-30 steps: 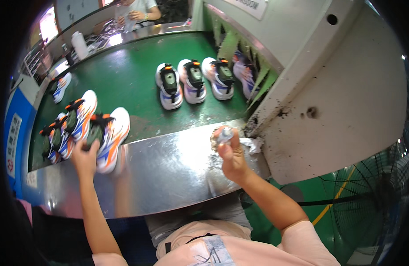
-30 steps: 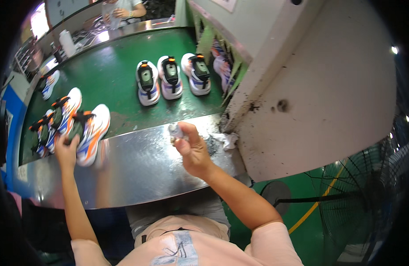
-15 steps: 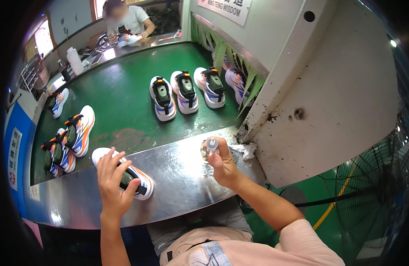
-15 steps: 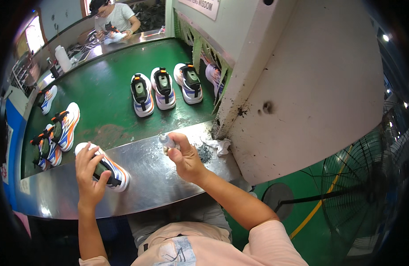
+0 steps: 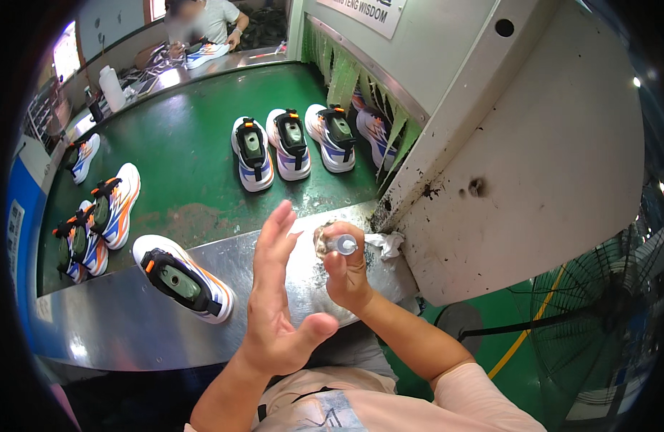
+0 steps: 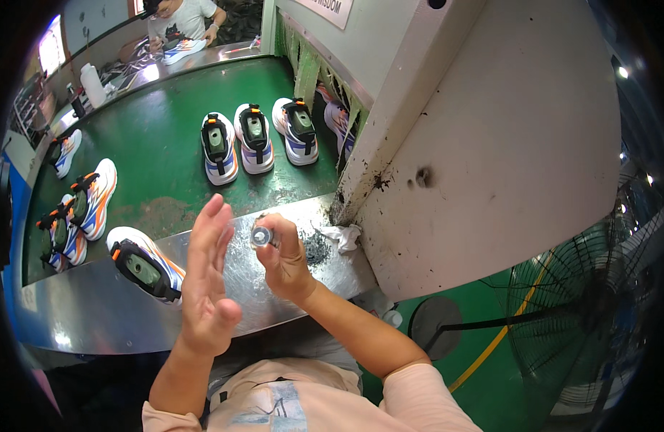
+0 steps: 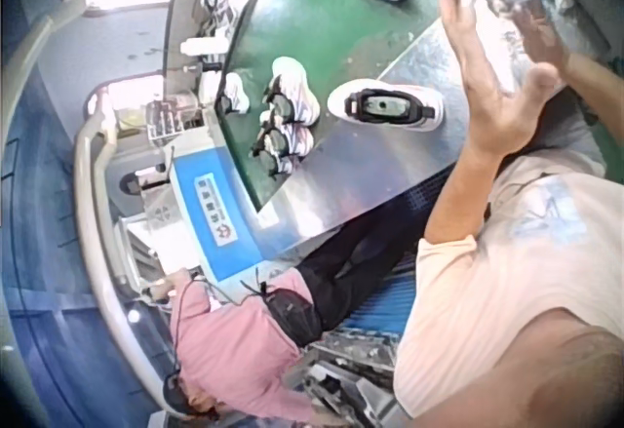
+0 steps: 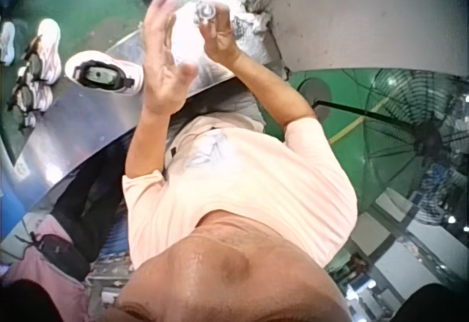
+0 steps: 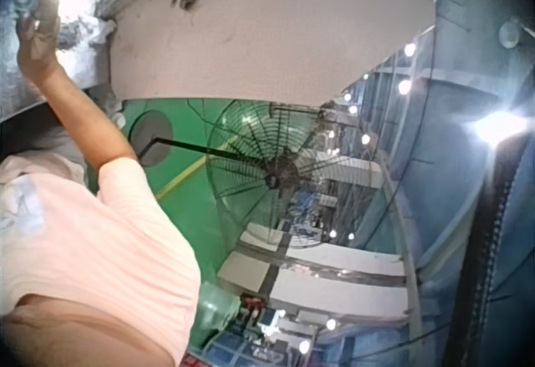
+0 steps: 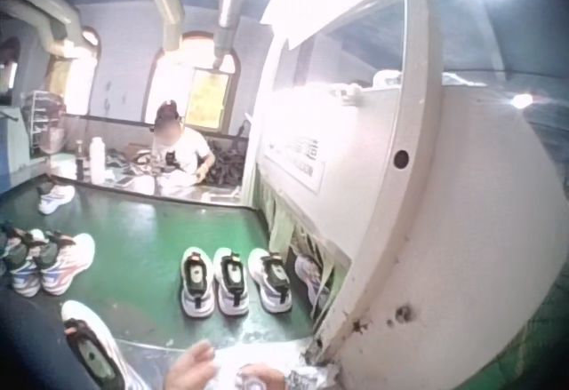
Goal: The person fills a syringe with liquid from a bottle and uses it to apply adhesive along the seams of several shoes on a conveyor belt.
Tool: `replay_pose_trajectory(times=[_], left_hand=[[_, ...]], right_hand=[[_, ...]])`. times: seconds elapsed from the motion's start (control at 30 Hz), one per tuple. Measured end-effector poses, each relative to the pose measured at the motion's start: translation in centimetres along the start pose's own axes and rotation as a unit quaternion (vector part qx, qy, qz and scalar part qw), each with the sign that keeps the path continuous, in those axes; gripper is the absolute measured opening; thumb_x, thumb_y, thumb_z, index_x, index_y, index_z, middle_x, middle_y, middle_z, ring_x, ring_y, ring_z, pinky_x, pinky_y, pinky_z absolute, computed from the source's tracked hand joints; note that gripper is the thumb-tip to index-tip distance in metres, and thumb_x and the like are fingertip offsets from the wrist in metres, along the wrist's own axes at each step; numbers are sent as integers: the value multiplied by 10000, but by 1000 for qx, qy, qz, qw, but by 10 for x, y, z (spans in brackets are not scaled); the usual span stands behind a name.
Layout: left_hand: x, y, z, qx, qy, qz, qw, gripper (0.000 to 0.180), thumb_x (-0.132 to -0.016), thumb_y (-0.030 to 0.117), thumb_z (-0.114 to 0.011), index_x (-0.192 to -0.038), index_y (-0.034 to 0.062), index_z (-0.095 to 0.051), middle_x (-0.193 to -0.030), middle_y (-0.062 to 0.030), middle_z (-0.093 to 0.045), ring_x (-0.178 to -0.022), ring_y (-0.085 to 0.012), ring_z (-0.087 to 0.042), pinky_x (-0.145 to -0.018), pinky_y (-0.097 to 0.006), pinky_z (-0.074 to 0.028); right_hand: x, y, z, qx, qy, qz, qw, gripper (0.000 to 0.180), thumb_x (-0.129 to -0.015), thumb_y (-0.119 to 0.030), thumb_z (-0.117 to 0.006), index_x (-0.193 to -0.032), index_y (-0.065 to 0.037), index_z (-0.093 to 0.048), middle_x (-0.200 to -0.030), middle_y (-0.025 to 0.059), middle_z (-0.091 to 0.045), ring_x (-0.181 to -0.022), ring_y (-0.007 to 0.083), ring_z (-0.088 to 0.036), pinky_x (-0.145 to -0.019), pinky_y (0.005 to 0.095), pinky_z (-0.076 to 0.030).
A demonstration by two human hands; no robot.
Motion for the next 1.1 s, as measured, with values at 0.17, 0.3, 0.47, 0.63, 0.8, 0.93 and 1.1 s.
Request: replay_pose_trajectory(times=[0.17, 0.3, 0.47, 0.63, 0.8, 0.93, 1.1], left_hand=[[3, -1, 26, -163, 19, -3, 986, 595, -738, 237, -767, -1243, 36, -526, -1390, -261, -399, -1287, -392, -421, -1058, -448, -332], [3, 3, 52, -348, -1, -17, 937, 367, -731, 95, -735, -1069, 10, -619, -1229, -179, -572, -1206, -361, -512, -1021, -449, -383], [12, -16, 96, -497, 4, -5, 868, 227, -760, 123, -718, -933, -5, -646, -1041, -151, -655, -1132, -366, -555, -1015, -476, -377], [20, -34, 115, -533, 0, -18, 846, 248, -815, 239, -682, -848, -4, -643, -877, -148, -665, -946, -337, -621, -1018, -485, -355], [30, -44, 114, -443, -55, -26, 894, 324, -857, 292, -620, -667, 30, -595, -644, -83, -599, -645, -266, -586, -964, -429, -374], [36, -45, 117, -412, -26, -61, 909, 350, -856, 280, -610, -601, 48, -547, -564, -65, -530, -557, -254, -525, -852, -405, -419], [36, -45, 116, -407, -1, -84, 909, 317, -847, 236, -610, -600, 48, -548, -564, -66, -530, -554, -253, -519, -772, -387, -439]], right_hand=[[-11, -5, 0, 39, -23, 66, 997, 302, -980, -255, -510, -1193, -71, -401, -920, 70, -475, -753, 124, -438, -675, 269, -393], [-5, 3, -1, 15, -15, 31, 999, 291, -981, -235, -499, -1199, -72, -397, -933, 68, -474, -753, 118, -439, -678, 268, -395], [2, 18, -8, -63, -12, -15, 998, 270, -985, -205, -466, -1207, -71, -391, -981, 64, -475, -745, 104, -434, -685, 257, -392], [16, 41, -13, -136, -33, -94, 986, 273, -991, -242, -428, -1209, -78, -408, -1025, 37, -476, -787, 86, -418, -737, 252, -382], [23, 50, -22, -175, -27, -135, 975, 287, -987, -274, -423, -1205, -87, -417, -987, 1, -461, -752, 60, -378, -721, 235, -355], [24, 49, -26, -152, -71, -177, 970, 247, -1004, -342, -382, -1153, -145, -379, -841, 74, -478, -745, 145, -395, -704, 304, -361], [27, 53, -24, -173, -79, -207, 960, 254, -1002, -347, -384, -1150, -140, -383, -835, 72, -475, -736, 142, -393, -689, 299, -363]])
Point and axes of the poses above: each hand's wrist, its own x-axis away from the middle knuckle, its own z-axis out of the back of the hand, y = z × x, the point moved 8 cm from there along -x, towards the middle knuckle
